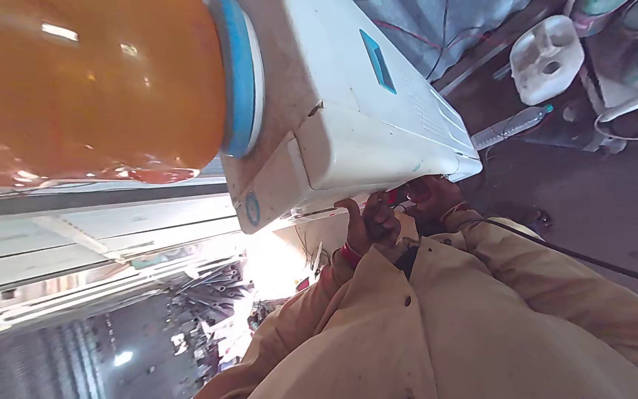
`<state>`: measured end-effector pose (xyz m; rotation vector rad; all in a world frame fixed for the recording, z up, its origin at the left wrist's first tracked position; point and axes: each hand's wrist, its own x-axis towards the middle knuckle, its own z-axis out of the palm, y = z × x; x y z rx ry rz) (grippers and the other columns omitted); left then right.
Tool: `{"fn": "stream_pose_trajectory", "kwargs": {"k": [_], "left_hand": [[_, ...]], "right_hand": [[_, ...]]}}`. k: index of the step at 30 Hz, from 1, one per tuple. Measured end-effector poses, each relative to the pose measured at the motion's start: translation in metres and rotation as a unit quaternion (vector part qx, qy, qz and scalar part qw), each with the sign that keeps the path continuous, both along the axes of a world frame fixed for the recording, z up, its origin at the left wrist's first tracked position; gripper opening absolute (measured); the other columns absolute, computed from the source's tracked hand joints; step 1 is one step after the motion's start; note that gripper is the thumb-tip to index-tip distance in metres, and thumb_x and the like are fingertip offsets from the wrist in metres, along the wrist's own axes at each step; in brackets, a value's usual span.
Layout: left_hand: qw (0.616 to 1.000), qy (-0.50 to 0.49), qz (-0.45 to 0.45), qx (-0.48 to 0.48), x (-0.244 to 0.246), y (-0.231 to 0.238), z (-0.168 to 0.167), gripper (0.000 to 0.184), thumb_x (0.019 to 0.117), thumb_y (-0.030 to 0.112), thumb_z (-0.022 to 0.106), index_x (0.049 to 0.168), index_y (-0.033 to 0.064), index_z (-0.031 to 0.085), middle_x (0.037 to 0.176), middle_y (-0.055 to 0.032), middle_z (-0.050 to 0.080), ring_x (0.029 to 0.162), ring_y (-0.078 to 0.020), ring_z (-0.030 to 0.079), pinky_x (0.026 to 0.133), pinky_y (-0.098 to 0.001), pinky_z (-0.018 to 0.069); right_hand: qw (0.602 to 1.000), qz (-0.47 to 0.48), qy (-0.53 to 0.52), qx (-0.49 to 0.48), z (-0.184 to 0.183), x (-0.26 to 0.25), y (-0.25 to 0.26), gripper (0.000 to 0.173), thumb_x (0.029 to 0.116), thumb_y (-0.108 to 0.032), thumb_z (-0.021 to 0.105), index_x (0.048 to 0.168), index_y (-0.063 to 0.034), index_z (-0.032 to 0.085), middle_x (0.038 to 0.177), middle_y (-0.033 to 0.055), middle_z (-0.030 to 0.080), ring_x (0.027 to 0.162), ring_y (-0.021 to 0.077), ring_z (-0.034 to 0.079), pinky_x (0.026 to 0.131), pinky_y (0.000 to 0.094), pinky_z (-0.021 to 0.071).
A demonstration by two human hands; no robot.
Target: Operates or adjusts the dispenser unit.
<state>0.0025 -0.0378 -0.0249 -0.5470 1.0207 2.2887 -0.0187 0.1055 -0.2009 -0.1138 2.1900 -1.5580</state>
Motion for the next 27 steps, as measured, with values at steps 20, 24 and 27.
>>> {"fn": "stream_pose_trajectory", "kwargs": {"k": [20,24,27], "left_hand": [[1.000,0.005,-0.005,-0.021,-0.0023,0.0015,0.0014,0.074,0.0750,0.082,0.058,0.108,0.0160,0.068,0.072,0.0058,0.068,0.063,-0.0064,0.068,0.065,-0.0230,0.0587],[1.000,-0.007,-0.004,0.000,-0.0027,0.0021,0.0019,0.074,0.0743,0.081,0.059,0.108,0.0157,0.068,0.073,0.0045,0.069,0.065,-0.0075,0.069,0.066,-0.0228,0.0592],[1.000,-0.021,0.010,-0.003,-0.0018,0.0027,0.0029,0.074,0.0721,0.080,0.062,0.109,0.0157,0.066,0.074,0.0046,0.069,0.064,-0.0065,0.068,0.064,-0.0213,0.0585]], "right_hand": [[0.999,0.027,-0.028,0.016,0.0019,-0.0033,0.0010,0.075,0.0753,-0.012,0.086,0.144,-0.0083,0.056,0.130,0.0300,0.063,0.116,0.0510,0.063,0.092,0.0691,0.0493],[1.000,0.007,-0.017,0.000,0.0029,-0.0015,0.0019,0.070,0.0746,-0.011,0.086,0.139,-0.0038,0.060,0.127,0.0327,0.064,0.114,0.0536,0.063,0.091,0.0708,0.0488],[1.000,0.000,-0.013,0.010,0.0061,0.0000,0.0012,0.067,0.0754,-0.010,0.085,0.138,-0.0025,0.061,0.127,0.0338,0.063,0.114,0.0542,0.063,0.092,0.0701,0.0490]]}}
